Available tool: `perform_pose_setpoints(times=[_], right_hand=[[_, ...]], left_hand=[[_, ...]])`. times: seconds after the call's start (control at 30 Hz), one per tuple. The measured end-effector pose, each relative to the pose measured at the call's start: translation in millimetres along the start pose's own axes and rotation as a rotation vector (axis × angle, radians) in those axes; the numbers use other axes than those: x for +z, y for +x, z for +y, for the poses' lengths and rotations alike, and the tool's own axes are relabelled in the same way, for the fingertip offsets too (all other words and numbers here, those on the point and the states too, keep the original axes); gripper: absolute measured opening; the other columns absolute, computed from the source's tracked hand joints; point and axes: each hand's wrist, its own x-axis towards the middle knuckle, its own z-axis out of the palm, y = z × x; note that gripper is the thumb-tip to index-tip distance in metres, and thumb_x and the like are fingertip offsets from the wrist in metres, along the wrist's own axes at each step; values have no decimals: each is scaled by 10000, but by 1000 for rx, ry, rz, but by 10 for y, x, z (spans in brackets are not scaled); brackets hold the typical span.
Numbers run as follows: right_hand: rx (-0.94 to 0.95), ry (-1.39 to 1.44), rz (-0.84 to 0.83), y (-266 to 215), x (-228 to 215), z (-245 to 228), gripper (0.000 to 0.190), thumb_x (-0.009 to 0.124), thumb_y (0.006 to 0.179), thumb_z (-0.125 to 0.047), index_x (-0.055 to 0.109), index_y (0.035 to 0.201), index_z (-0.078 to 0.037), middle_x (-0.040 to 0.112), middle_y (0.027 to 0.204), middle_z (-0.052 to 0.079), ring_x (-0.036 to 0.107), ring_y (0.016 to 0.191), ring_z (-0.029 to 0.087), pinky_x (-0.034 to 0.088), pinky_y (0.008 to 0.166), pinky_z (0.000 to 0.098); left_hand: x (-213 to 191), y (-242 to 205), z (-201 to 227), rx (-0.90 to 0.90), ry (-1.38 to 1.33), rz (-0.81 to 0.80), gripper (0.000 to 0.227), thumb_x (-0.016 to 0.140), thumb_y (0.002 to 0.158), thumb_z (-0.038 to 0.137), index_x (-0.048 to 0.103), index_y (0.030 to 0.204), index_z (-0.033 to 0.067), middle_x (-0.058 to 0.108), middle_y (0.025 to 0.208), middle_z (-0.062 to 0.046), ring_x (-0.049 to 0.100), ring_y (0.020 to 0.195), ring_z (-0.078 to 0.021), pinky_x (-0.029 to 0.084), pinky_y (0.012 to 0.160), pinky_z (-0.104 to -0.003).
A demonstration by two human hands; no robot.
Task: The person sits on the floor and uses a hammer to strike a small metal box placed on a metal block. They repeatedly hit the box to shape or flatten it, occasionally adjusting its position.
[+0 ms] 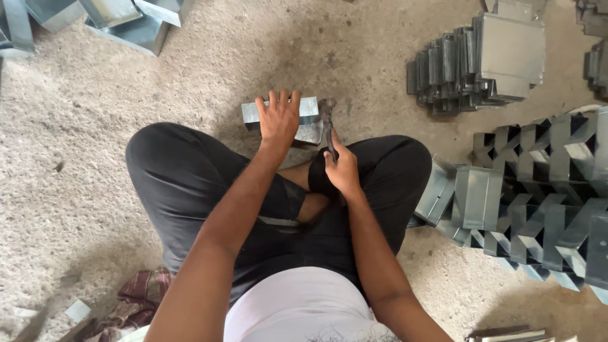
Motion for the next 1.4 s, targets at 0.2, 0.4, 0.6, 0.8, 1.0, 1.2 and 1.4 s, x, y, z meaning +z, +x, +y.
perform_pose_setpoints(times=[0.2,0.4,0.6,0.8,1.0,1.2,1.4], right_hand=[[-121,18,48,21,100,168,632,711,908,-18,486,1498,-4,631,1327,304,628,1264,384,520,998,370],[-23,-13,54,19,112,121,645,697,920,-38,467,1523,-17,674,1232,306,673,1181,379,545,944,373],[254,-64,28,-6,125,157,622,696,934,-83,503,1525,-57,702,1049,314,705,895,398,554,809,389],[-192,24,185,-42,116,134,609,735,932,-17,525,1504,3,706,1266,265,690,1106,293,538,930,336],[-224,124,274,-163,-284,-375,563,693,1015,-39,478,1535,-14,666,961,137,590,787,160,519,733,281],[-347,-128,215,-288,-392,-552,567,703,969,12,539,1510,-28,601,870,164,584,741,237,511,718,317],[-306,-41,68,-725,-301,-377,576,691,940,-12,498,1481,37,672,1119,239,652,910,316,534,805,390]], left_hand=[[166,214,-138,-54,-33,-110,360,594,945,216,633,1295,136,656,1205,-78,584,1182,-285,355,1042,-599],[374,28,-219,38,-393,48,461,567,1003,388,585,1370,110,558,1485,-194,467,1345,-419,369,1019,-574],[191,-396,-121,102,-289,-119,325,622,973,375,654,1121,87,656,1151,-130,618,1093,-339,490,911,-515],[-86,-34,-50,-22,-211,-202,348,548,1023,393,721,960,98,735,882,-144,720,822,-344,551,735,-492],[-167,355,-109,-198,-237,-410,513,414,1052,418,781,889,98,758,907,-189,745,840,-384,568,700,-506],[-278,309,-44,-184,-265,-345,524,412,1051,416,792,900,88,757,925,-194,743,859,-386,569,735,-514],[49,252,-236,-360,-442,-354,549,423,1024,477,784,969,67,740,958,-233,720,901,-412,534,813,-533]])
